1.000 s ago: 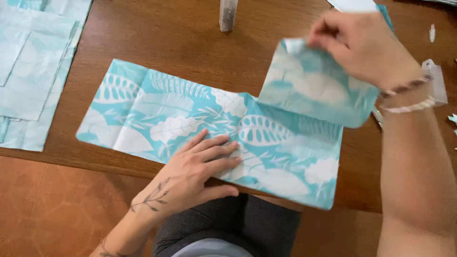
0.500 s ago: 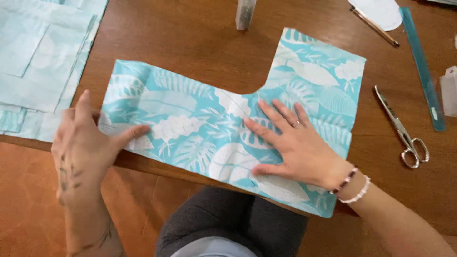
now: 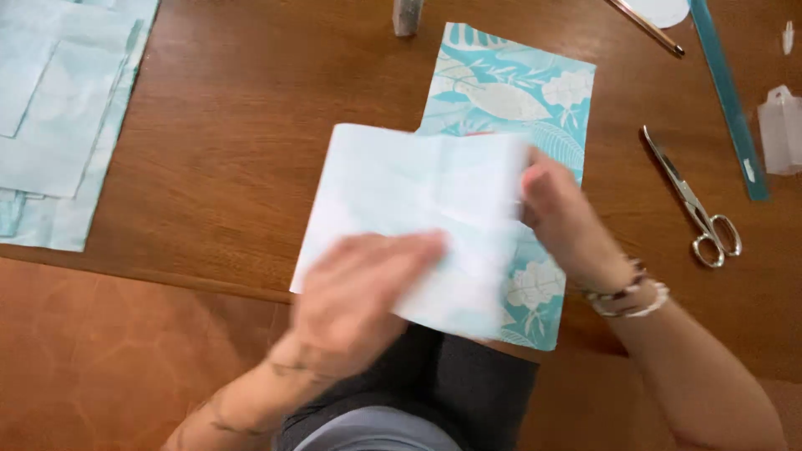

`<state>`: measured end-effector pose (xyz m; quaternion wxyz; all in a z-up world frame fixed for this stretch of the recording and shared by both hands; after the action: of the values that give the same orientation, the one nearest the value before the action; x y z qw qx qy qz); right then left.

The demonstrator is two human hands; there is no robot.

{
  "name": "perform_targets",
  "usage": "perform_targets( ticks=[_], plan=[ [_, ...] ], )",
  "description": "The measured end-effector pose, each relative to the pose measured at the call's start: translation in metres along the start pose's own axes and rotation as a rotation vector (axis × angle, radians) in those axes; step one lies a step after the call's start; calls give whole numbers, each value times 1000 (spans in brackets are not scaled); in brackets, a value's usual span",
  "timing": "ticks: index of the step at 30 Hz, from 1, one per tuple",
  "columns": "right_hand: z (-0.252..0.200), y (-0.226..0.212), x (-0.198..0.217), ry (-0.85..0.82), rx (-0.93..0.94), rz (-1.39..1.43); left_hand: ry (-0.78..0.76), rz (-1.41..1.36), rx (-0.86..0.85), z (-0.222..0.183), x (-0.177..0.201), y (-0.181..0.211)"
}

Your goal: Measuring, marking, and cutting fabric pieces using a ruler, pencil, and scissors

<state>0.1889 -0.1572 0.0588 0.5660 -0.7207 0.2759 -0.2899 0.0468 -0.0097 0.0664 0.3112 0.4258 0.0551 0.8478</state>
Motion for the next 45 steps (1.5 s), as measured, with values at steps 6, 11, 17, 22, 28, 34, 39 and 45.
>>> perform_targets(
  ticks=[6,11,17,22,28,34,39,45],
  plan=[
    [-32,-4,47,374,-297,-461,24,-77,-456,17,-28,61],
    [-35,29,69,337,-318,-603,-299,0,-347,4,-50,32],
    [-32,36,72,305,-208,-624,-345,76,-287,1,-49,19],
    [-34,33,71,294,-347,-596,-376,100,-259,-1,-53,22],
    [-30,37,73,256,-349,-652,-344,107,-223,3,-64,35],
    [-9,3,93,276,-429,-818,-313,117,-161,8,-76,31],
    [59,-1,206,515,37,-986,-360,131,-112,11,-72,22],
    [159,47,372,868,245,-1031,-340,342,-121,14,-73,24]
  ],
)
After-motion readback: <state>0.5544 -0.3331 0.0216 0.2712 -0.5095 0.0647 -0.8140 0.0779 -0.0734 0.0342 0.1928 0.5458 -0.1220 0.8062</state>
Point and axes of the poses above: each hand's wrist, its own z-axis towards the middle knuckle, its own x-axis out of the back of the hand, y = z × x, the point moved 8 cm from there along z, towards the middle knuckle, and after that the axes turned 11 degrees about -x, right-handed, at the moved point
